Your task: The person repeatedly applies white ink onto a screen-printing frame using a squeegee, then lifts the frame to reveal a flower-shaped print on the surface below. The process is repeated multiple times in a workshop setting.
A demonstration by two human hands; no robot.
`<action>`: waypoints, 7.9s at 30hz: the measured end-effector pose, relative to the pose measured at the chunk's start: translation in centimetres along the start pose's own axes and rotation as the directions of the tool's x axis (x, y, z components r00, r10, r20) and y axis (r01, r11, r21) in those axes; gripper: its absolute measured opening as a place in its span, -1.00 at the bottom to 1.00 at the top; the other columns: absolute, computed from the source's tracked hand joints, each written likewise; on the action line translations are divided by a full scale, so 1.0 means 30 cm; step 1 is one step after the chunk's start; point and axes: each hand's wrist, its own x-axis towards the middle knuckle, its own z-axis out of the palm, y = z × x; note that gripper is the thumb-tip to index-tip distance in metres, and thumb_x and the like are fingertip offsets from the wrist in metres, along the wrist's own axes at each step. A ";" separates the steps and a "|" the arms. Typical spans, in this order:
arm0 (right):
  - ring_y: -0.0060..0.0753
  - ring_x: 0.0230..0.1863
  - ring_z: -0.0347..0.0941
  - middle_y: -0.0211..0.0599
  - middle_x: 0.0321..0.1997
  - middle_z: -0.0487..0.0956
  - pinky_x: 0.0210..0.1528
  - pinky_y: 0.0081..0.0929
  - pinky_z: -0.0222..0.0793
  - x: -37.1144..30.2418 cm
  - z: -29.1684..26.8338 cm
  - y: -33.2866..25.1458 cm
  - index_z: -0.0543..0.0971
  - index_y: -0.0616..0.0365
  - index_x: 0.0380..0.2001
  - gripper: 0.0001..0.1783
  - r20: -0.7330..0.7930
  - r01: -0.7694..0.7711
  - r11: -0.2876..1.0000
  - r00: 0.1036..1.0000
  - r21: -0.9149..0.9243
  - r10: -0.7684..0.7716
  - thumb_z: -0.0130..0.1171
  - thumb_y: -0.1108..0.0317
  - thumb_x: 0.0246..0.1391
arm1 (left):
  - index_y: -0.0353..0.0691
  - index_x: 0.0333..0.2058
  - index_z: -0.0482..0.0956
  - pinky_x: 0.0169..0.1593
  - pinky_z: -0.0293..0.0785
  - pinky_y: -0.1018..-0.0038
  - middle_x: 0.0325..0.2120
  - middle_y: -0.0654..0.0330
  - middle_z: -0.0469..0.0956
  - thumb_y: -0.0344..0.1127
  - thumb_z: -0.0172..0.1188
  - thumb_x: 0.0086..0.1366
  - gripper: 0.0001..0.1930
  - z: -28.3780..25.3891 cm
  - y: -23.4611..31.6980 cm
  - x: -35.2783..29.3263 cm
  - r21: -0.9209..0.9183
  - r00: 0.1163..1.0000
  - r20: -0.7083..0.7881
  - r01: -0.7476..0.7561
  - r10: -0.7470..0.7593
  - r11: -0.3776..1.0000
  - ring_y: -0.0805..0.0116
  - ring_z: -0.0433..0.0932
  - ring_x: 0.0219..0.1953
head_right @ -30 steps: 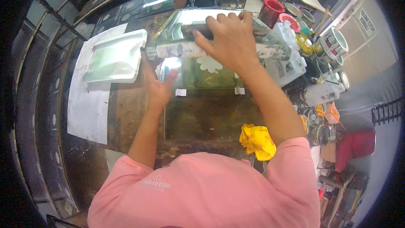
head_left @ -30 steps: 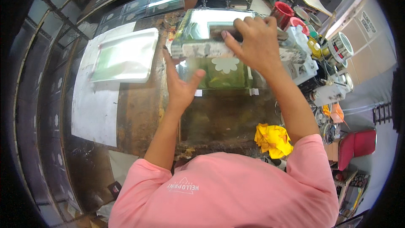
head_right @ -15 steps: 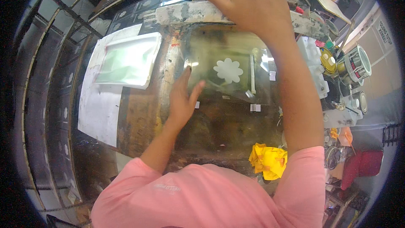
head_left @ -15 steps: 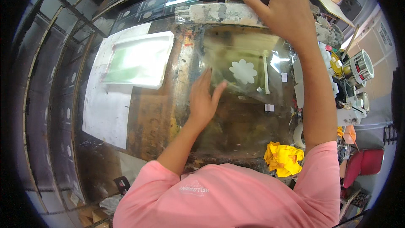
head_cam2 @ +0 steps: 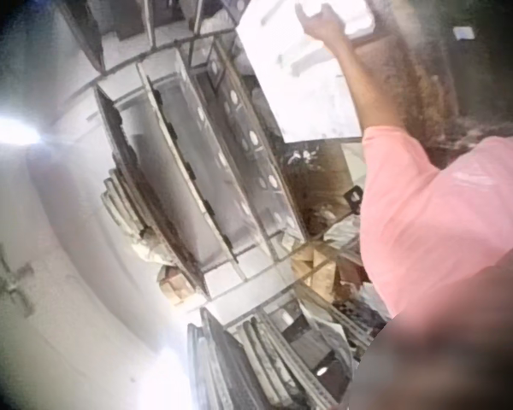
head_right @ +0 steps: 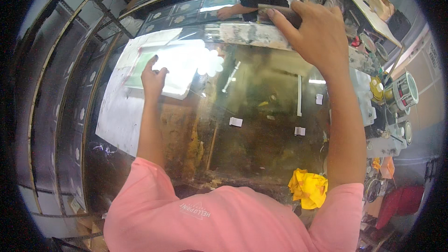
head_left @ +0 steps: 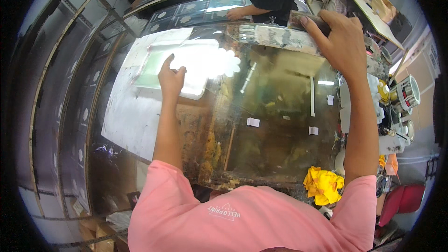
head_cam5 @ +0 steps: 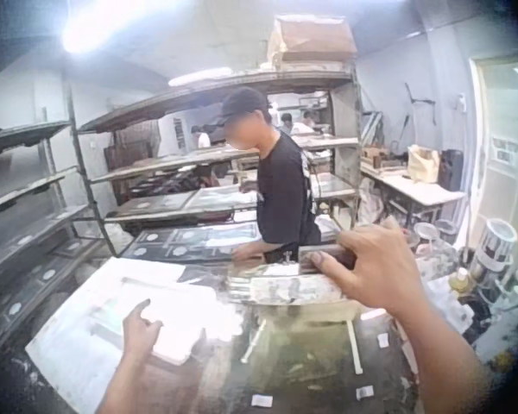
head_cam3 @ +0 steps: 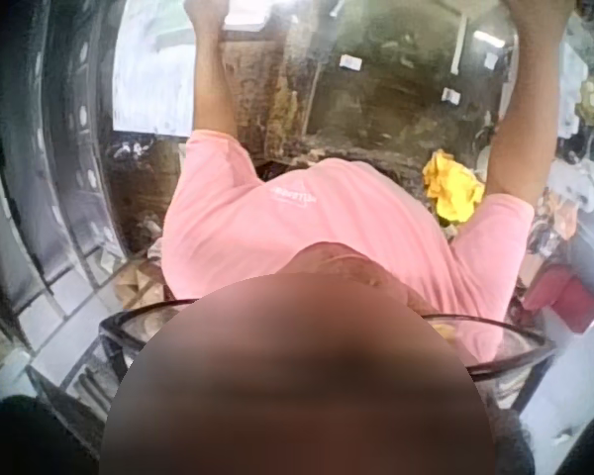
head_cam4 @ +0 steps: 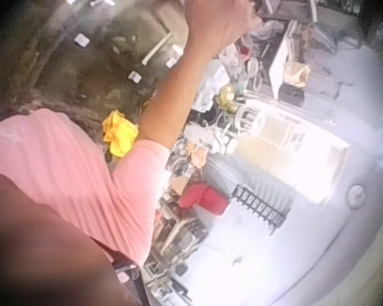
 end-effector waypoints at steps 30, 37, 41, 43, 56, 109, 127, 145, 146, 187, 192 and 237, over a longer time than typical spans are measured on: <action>0.12 -0.26 0.55 0.02 -0.30 0.69 -0.04 -0.13 0.29 -0.002 0.029 0.028 0.73 0.24 -0.21 -0.35 -0.022 0.039 0.999 0.999 -0.014 -0.039 0.17 -0.25 0.32 | 0.04 0.45 0.41 0.56 -0.35 -0.39 0.41 0.09 0.45 -0.02 -0.31 0.69 -0.47 -0.074 0.040 -0.101 0.746 0.847 0.485 -0.531 0.219 0.401 0.03 0.31 0.50; 0.12 -0.32 0.64 0.02 -0.43 0.69 -0.16 -0.01 0.40 0.040 -0.005 0.019 0.70 0.23 -0.35 -0.32 0.048 -0.028 0.999 0.998 0.018 0.027 0.18 -0.29 0.26 | -0.12 0.40 0.48 0.54 -0.32 -0.38 0.33 -0.10 0.51 0.24 -0.28 0.64 -0.31 0.250 0.279 -0.425 0.320 0.722 0.664 -0.511 0.196 0.798 -0.19 0.30 0.48; 0.15 -0.36 0.65 0.05 -0.48 0.68 -0.21 0.01 0.42 0.020 -0.006 0.013 0.69 0.22 -0.54 -0.29 -0.002 -0.027 0.996 1.000 0.080 0.027 0.19 -0.31 0.23 | -0.19 0.44 0.41 0.55 -0.34 -0.37 0.44 -0.29 0.28 0.64 -0.07 0.32 0.06 0.447 0.369 -0.655 0.420 0.777 0.582 -0.541 0.242 0.729 -0.33 0.16 0.53; 0.15 -0.33 0.65 0.05 -0.48 0.68 -0.10 0.02 0.40 0.003 0.000 0.009 0.70 0.22 -0.54 -0.30 -0.028 -0.014 0.998 0.999 0.058 0.015 0.16 -0.28 0.27 | -0.18 0.48 0.33 0.56 -0.33 -0.34 0.51 -0.30 0.15 0.74 0.06 0.15 0.22 0.505 0.397 -0.706 0.339 0.716 0.654 -0.565 0.243 0.752 -0.33 0.06 0.56; 0.15 -0.27 0.69 0.14 -0.43 0.71 0.04 0.01 0.48 0.056 0.030 0.060 0.75 0.30 -0.46 -0.29 0.036 0.008 0.999 0.999 0.032 -0.009 0.06 -0.22 0.29 | -0.11 0.50 0.33 0.46 -0.47 -0.58 0.44 -0.19 0.27 0.80 0.01 0.08 0.25 0.693 0.565 -0.858 0.178 0.652 0.600 -0.673 0.463 0.718 -0.24 0.12 0.53; 0.09 -0.09 0.58 -0.12 -0.15 0.69 -0.03 -0.02 0.46 -0.633 0.126 -0.051 0.76 0.09 -0.13 -0.53 0.647 -0.133 0.961 0.760 0.243 -0.058 0.23 -0.11 0.32 | -0.29 0.23 0.61 0.27 0.32 0.11 0.03 0.01 0.64 0.33 0.68 -0.20 0.09 0.251 0.320 -0.683 0.106 0.851 0.525 -0.073 0.006 0.992 0.13 0.57 0.12; -0.09 -0.13 0.62 -0.27 -0.16 0.68 -0.15 -0.10 0.60 -0.460 0.713 0.183 0.74 -0.06 -0.04 -0.51 0.510 -0.030 0.996 0.860 0.079 -0.015 0.22 -0.21 0.30 | -0.05 0.42 0.47 0.16 0.06 0.12 -0.19 0.22 0.41 0.56 0.55 -0.31 0.31 0.324 0.183 -0.728 0.200 0.889 0.356 -0.373 0.287 0.906 0.18 0.37 -0.07; -0.08 -0.18 0.65 -0.22 -0.22 0.65 -0.27 -0.08 0.64 -0.643 0.366 -0.038 0.60 0.04 -0.14 -0.52 0.601 -0.021 0.997 0.799 0.076 -0.029 0.19 -0.19 0.33 | -0.28 0.40 0.43 0.22 0.19 0.12 -0.22 0.11 0.64 0.36 0.63 -0.16 0.22 0.329 0.165 -0.750 0.020 0.898 0.326 -0.319 0.296 0.948 0.12 0.51 -0.12; -0.07 -0.16 0.65 -0.18 -0.21 0.65 -0.27 -0.08 0.64 -0.663 0.298 -0.077 0.60 0.08 -0.13 -0.52 0.656 -0.042 0.996 0.754 0.074 -0.017 0.19 -0.16 0.34 | -0.30 0.40 0.43 0.22 0.20 0.12 -0.20 0.10 0.65 0.34 0.64 -0.15 0.22 0.329 0.162 -0.751 0.008 0.899 0.316 -0.323 0.304 0.946 0.09 0.51 -0.11; -0.03 -0.26 0.56 -0.14 -0.34 0.67 -0.04 -0.19 0.26 -0.004 0.030 -0.002 0.71 0.17 -0.29 -0.40 -0.102 0.041 0.998 0.994 -0.045 -0.045 0.19 -0.25 0.31 | -0.43 0.23 0.59 -0.28 0.57 0.45 -0.43 0.03 0.73 -0.35 0.36 0.27 -0.44 0.093 0.195 -0.216 -0.162 0.993 0.121 0.001 0.019 0.987 0.41 0.64 -0.46; 0.00 -0.28 0.54 -0.11 -0.33 0.66 -0.05 -0.20 0.25 0.012 0.025 -0.004 0.69 0.18 -0.31 -0.41 -0.010 0.007 0.998 1.000 -0.060 -0.008 0.19 -0.22 0.32 | -0.38 0.26 0.58 -0.14 0.65 0.35 -0.32 -0.12 0.77 -0.30 0.34 0.28 -0.42 -0.030 -0.081 0.069 0.026 0.994 0.022 -0.106 0.105 0.994 0.20 0.79 -0.33; 0.09 -0.37 0.62 -0.06 -0.52 0.64 -0.15 0.01 0.35 0.012 0.016 -0.003 0.62 0.18 -0.60 -0.37 -0.018 0.031 1.000 0.999 0.002 -0.031 0.20 -0.20 0.27 | 0.02 0.51 0.33 0.54 -0.38 -0.40 0.55 -0.35 0.00 0.83 0.05 0.03 0.26 0.751 0.525 -0.719 -0.078 0.424 0.727 -0.730 0.539 0.679 -0.34 -0.12 0.62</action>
